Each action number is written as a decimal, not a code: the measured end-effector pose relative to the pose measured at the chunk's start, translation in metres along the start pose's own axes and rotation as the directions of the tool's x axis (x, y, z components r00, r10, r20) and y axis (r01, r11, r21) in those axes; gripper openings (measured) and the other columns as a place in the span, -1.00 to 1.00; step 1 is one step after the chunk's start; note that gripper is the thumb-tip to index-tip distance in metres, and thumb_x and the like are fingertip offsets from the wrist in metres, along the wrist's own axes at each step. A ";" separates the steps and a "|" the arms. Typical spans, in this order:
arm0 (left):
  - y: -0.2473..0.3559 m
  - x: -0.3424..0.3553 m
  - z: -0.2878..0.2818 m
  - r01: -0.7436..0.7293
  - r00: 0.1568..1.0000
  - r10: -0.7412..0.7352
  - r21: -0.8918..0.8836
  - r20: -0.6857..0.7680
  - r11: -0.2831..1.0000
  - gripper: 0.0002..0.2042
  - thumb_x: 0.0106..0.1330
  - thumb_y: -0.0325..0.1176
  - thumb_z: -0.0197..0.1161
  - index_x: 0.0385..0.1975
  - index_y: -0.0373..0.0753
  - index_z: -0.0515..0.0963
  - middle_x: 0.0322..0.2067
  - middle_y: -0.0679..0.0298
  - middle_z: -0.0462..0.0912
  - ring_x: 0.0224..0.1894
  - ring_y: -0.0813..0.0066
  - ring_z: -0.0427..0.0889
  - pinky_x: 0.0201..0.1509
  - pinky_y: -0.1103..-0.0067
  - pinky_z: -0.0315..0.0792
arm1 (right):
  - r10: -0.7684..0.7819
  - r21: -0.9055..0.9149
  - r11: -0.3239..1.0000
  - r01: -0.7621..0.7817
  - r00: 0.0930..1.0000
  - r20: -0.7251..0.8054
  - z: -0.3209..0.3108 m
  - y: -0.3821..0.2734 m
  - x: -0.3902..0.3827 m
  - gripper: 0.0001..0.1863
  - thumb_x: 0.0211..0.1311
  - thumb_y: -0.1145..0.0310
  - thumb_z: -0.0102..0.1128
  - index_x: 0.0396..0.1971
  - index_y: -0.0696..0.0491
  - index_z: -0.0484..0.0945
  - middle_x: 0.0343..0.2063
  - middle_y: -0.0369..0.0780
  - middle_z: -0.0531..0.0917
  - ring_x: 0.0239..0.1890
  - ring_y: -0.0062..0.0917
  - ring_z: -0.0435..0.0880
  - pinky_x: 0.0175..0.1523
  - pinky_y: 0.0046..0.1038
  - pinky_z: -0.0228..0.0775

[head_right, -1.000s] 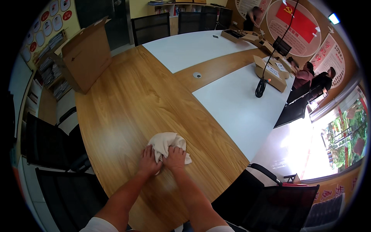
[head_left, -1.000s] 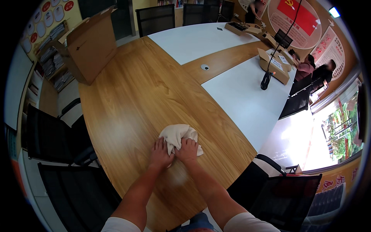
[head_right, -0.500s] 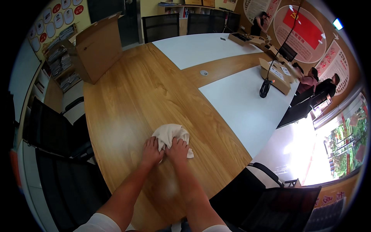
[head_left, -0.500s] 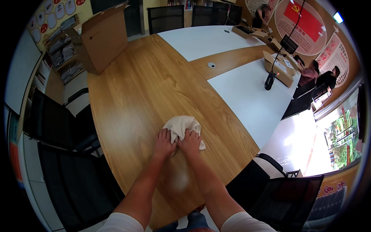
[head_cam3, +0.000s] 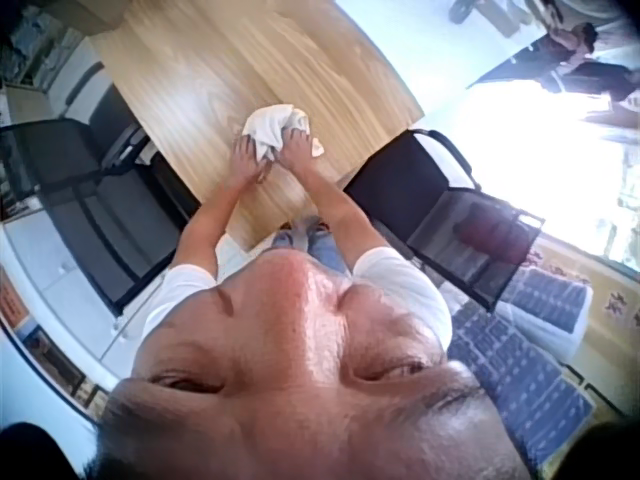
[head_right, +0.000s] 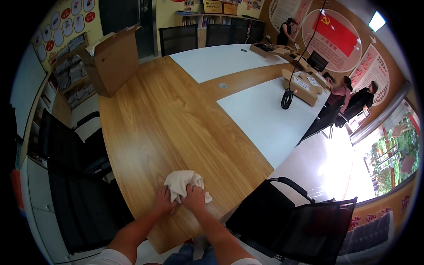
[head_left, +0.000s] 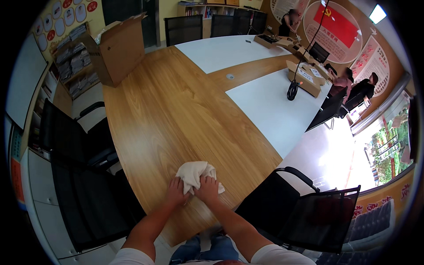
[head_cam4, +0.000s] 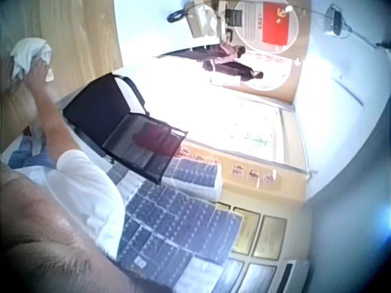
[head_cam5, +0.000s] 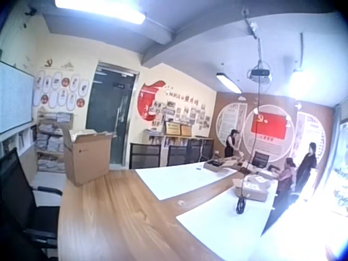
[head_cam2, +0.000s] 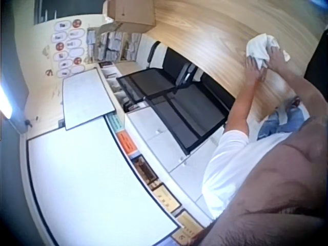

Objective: The person wipes down a wooden conference table and a glass door frame using a white cloth by hand.

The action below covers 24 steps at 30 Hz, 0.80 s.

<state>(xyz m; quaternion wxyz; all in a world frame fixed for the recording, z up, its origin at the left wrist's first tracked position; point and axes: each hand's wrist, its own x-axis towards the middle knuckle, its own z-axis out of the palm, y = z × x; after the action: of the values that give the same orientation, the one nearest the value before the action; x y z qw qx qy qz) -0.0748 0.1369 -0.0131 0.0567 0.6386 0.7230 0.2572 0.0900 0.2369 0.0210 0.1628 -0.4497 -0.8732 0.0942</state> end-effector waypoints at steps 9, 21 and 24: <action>0.041 -0.102 -0.062 0.159 0.986 -0.153 -0.081 0.067 0.984 -0.26 0.08 0.01 0.40 0.21 -0.33 0.41 0.31 -0.16 0.32 0.38 -0.13 0.28 0.43 0.01 0.08 | -0.092 0.112 0.989 0.094 0.995 -0.028 -0.055 -0.022 -0.103 -0.27 -0.10 -0.14 0.46 0.08 -0.03 0.61 0.11 0.00 0.44 0.25 -0.08 0.36 0.26 0.04 0.15; 0.060 -0.111 -0.027 0.080 0.996 -0.081 -0.011 -0.036 0.997 -0.30 0.22 0.01 0.32 0.31 -0.20 0.33 0.35 -0.11 0.29 0.38 -0.13 0.27 0.37 -0.06 0.09 | 0.091 0.090 0.992 -0.087 0.995 -0.041 -0.012 -0.032 -0.148 -0.14 -0.04 -0.23 0.38 0.19 0.07 0.49 0.22 0.08 0.40 0.37 -0.01 0.26 0.36 0.22 -0.04; 0.057 -0.110 -0.023 0.068 0.997 -0.066 0.040 -0.051 0.997 -0.33 0.22 0.02 0.31 0.28 -0.19 0.38 0.32 -0.09 0.34 0.36 -0.09 0.30 0.35 -0.04 0.12 | 0.093 0.038 0.995 -0.093 0.996 0.017 -0.013 -0.033 -0.142 -0.13 -0.04 -0.21 0.37 0.20 0.08 0.48 0.21 0.08 0.42 0.38 -0.02 0.27 0.37 0.22 -0.05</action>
<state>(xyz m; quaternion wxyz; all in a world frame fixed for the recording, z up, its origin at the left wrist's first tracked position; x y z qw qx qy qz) -0.0136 0.0281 0.0050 0.0343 0.6084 0.7505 0.2558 0.1472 0.1017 0.0149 0.1603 -0.4858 -0.8505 0.1222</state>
